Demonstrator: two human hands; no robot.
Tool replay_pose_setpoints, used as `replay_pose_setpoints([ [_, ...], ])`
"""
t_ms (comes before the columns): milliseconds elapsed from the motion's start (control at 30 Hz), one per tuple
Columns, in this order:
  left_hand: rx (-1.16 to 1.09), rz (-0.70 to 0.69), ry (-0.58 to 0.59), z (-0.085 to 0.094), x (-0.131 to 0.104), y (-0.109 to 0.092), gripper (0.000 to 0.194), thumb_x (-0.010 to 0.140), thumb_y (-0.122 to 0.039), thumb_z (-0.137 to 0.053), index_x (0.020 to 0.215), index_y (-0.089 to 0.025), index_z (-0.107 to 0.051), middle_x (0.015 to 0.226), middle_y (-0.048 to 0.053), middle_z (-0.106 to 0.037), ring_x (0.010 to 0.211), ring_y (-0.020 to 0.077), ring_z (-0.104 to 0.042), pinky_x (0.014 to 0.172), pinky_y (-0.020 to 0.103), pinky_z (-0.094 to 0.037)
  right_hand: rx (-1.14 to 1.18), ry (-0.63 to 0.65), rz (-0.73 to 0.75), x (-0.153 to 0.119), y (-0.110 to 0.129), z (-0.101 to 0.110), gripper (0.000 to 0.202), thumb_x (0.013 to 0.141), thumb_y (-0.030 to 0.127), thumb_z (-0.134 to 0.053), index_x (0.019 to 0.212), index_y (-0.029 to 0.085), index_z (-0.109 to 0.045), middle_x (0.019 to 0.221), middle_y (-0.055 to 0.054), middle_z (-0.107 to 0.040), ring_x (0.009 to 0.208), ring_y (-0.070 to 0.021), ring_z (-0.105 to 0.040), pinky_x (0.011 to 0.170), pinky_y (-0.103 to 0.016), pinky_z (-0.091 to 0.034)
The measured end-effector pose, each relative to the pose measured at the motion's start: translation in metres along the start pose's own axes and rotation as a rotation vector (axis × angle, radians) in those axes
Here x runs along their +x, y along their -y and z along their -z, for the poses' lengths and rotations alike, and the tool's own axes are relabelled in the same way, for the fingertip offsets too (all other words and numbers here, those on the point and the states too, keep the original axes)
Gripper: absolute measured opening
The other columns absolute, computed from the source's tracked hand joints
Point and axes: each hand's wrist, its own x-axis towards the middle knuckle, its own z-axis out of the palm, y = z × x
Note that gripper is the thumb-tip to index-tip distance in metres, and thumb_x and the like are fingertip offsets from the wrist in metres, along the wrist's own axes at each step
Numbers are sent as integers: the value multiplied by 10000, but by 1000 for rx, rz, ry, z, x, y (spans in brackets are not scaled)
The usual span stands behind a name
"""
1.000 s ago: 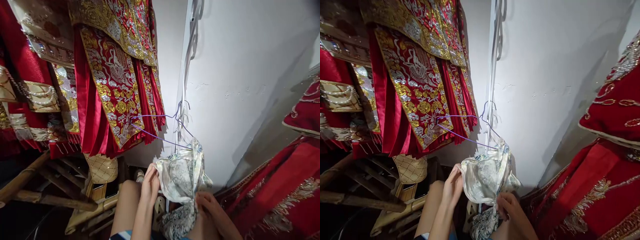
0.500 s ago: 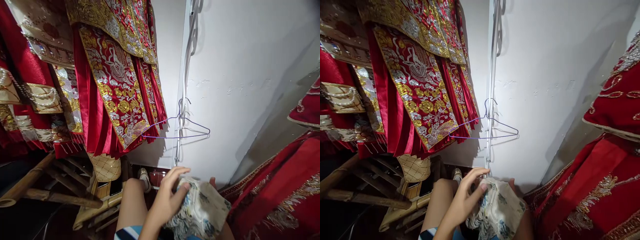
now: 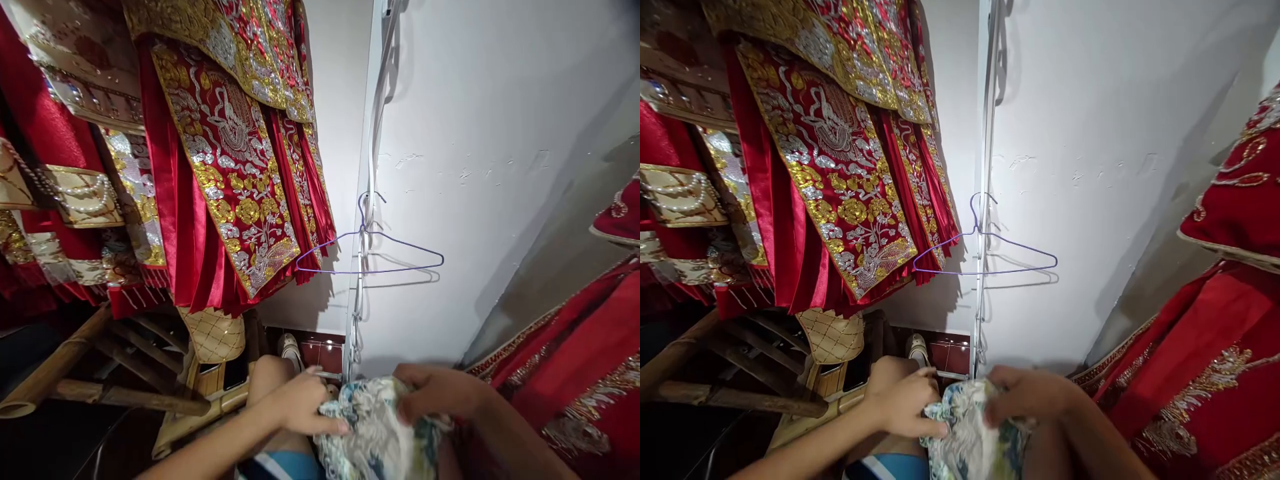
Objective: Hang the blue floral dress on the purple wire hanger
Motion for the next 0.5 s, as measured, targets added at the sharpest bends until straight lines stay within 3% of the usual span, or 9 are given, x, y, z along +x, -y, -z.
replay_pose_setpoints([
  [67, 122, 123, -24, 22, -9, 16, 555, 786, -726, -609, 663, -186, -633, 665, 79, -645, 724, 269, -635, 1031, 553, -403, -185, -75, 91, 0, 14, 20, 216, 641, 346, -735, 667, 147, -656, 588, 18, -546, 565, -119, -470, 537, -233, -373],
  [100, 148, 180, -47, 36, -12, 22, 507, 784, -695, -636, 734, -192, -679, 739, 98, -683, 810, 304, -660, 1058, 580, -373, -264, -171, 187, 3, 20, 29, 190, 681, 332, -690, 643, 151, -648, 588, 7, -550, 570, -130, -472, 535, -240, -367],
  [200, 184, 324, -147, 80, -16, 30, 440, 838, -609, -628, 1038, -230, -724, 1019, 142, -730, 1076, 366, -640, 1091, 592, -341, -458, -681, 485, 18, 30, 56, 131, 716, 231, -584, 727, 183, -706, 729, -34, -656, 680, -192, -550, 597, -270, -408],
  [267, 244, 415, -207, 105, -15, 27, 419, 890, -555, -575, 1121, -226, -694, 1124, 162, -712, 1137, 370, -611, 1054, 557, -387, -528, -1011, 597, 32, 34, 71, 322, 719, 190, -531, 960, 214, -744, 807, -35, -686, 702, -205, -568, 637, -286, -423],
  [300, 278, 454, -231, 114, -14, 25, 386, 919, -516, -537, 1117, -220, -686, 1131, 167, -707, 1138, 365, -605, 1021, 531, -419, -539, -1117, 619, 39, 35, 78, 434, 725, 183, -509, 1101, 225, -722, 809, -30, -685, 672, -200, -559, 637, -289, -421],
  [400, 349, 567, -267, 131, -10, 17, 296, 965, -386, -448, 1058, -212, -669, 1079, 161, -705, 1117, 344, -603, 925, 466, -481, -552, -1224, 616, 60, 36, 94, 633, 741, 178, -479, 1362, 225, -592, 810, -31, -692, 621, -197, -547, 632, -289, -413],
  [500, 377, 624, -249, 135, -7, 15, 260, 958, -335, -452, 1076, -203, -643, 1181, 168, -685, 1216, 347, -563, 927, 467, -500, -595, -1171, 538, 71, 30, 105, 520, 757, 188, -456, 1236, 217, -658, 856, -54, -720, 683, -222, -595, 636, -292, -411],
])
